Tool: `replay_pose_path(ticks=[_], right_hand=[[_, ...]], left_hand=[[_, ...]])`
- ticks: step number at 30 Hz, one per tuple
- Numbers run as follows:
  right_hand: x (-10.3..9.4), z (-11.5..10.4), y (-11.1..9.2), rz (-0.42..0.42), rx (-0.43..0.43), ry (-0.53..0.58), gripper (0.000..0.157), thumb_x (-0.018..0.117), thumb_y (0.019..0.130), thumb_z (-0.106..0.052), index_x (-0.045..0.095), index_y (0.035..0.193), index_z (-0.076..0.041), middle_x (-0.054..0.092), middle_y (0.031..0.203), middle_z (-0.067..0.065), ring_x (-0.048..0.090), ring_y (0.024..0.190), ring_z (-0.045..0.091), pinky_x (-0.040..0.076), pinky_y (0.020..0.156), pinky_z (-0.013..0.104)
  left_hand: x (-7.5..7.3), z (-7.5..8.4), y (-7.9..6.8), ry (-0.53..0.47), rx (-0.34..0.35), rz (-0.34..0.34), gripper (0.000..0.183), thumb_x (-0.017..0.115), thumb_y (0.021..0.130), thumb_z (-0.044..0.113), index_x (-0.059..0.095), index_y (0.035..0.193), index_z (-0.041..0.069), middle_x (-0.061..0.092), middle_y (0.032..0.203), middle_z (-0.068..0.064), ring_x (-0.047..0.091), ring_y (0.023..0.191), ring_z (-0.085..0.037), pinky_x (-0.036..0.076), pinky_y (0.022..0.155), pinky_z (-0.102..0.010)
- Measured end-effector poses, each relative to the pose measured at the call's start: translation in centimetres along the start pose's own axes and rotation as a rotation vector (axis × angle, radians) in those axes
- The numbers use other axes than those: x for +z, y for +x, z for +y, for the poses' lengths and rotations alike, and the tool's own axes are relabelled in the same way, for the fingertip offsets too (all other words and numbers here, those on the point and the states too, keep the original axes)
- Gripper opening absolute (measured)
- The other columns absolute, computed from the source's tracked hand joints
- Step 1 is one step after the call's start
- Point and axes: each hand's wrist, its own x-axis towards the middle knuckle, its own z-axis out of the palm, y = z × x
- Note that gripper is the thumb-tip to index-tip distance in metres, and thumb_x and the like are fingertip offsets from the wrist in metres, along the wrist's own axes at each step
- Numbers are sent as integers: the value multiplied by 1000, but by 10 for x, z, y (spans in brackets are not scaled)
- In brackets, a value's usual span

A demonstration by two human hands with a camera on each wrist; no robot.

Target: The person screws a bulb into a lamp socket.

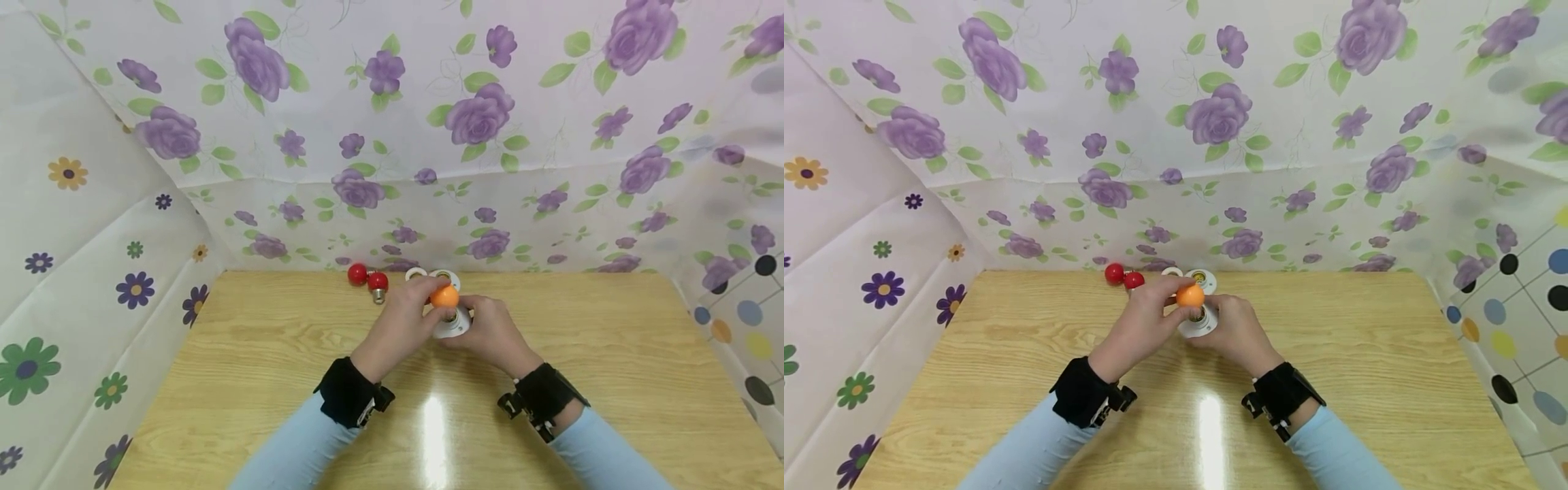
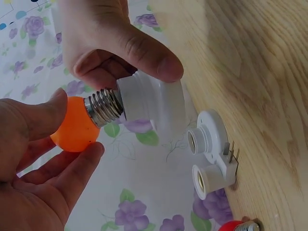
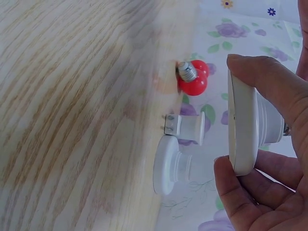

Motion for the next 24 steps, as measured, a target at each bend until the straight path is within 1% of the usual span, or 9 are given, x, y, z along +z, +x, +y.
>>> replay_pose_path(ticks=[5,9,17,24], right_hand=[[0,-1,-1,-6,6,30,54,85,61,-40,62,105,-19,60,89,-9,56,69,8,48,55,24],[-1,-1,0,3,-4,34,55,84,61,-41,61,106,-19,60,92,-9,57,71,7,49,57,23],[1,-1,-1,12,6,108,61,84,63,-37,58,116,-19,59,99,-9,59,75,7,50,59,24],[3,0,0,12,10,146,58,85,62,-36,59,112,-20,60,100,-8,60,77,10,50,60,24]], left_hand=[[5,0,-1,24,-6,-18,41,69,84,26,58,121,14,54,120,0,50,106,-8,39,85,-16],[7,-1,-1,44,12,-12,41,69,84,25,58,122,16,54,121,1,49,107,-8,38,87,-15],[7,-2,0,77,57,9,42,68,85,24,57,123,12,54,122,0,50,108,-8,37,89,-15],[7,-2,-1,85,67,21,42,68,85,24,57,123,11,54,122,-1,50,109,-9,37,90,-16]])
